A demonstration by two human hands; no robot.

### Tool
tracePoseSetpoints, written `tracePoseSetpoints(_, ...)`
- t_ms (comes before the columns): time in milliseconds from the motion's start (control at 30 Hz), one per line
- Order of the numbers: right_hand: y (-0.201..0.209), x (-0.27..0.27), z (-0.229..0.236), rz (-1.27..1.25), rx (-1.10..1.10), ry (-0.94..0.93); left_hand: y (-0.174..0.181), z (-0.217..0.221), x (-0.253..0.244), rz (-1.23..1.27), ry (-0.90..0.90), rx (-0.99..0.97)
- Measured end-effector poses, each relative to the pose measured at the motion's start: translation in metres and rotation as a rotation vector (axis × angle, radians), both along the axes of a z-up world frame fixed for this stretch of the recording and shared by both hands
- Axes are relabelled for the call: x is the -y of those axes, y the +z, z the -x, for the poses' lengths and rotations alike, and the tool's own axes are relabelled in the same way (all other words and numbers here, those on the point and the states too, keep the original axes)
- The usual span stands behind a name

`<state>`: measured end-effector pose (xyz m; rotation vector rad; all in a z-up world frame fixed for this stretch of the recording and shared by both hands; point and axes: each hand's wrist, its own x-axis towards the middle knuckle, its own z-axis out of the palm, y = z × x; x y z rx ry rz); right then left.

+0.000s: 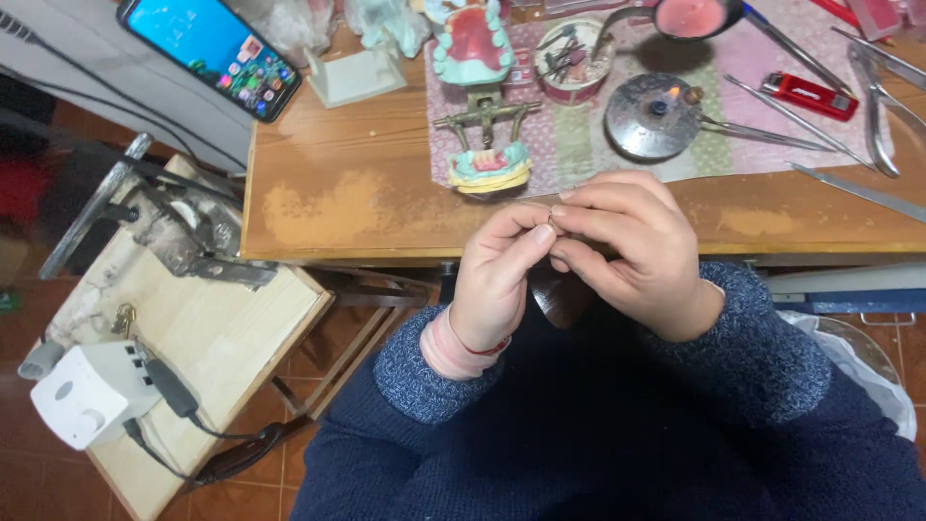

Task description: The person works on a dental model mounted on a stand, using pliers to adjust a small metal component and a fine tool to apply material to the teeth. They also use a lighter to heat a metal instrument and a small bottle to apply liquid to the model.

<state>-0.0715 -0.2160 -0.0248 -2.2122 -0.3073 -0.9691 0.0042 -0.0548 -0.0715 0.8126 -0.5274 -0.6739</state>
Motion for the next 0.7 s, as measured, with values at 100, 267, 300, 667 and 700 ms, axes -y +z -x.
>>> tracePoseSetpoints(100, 0.000, -0.006, -0.010, 0.018, -0.005, 0.035, 0.005, -0.007, -0.009, -0.083, 0.033, 0.011)
tracePoseSetpoints(267, 0.005, -0.007, -0.021, 0.072, -0.081, 0.063, -0.002, -0.019, -0.018, -0.145, 0.103, 0.038)
tracePoseSetpoints(300, 0.007, -0.006, -0.022, 0.099, -0.094, 0.069, -0.002, -0.021, -0.019, -0.179, 0.133, 0.071)
tracePoseSetpoints(667, 0.008, -0.013, -0.033, 0.064, -0.168, 0.073, 0.008, -0.035, -0.031, -0.300, 0.162, 0.145)
tracePoseSetpoints(700, 0.006, -0.014, -0.033, 0.037, -0.170, 0.065, 0.009, -0.035, -0.031, -0.321, 0.166, 0.175)
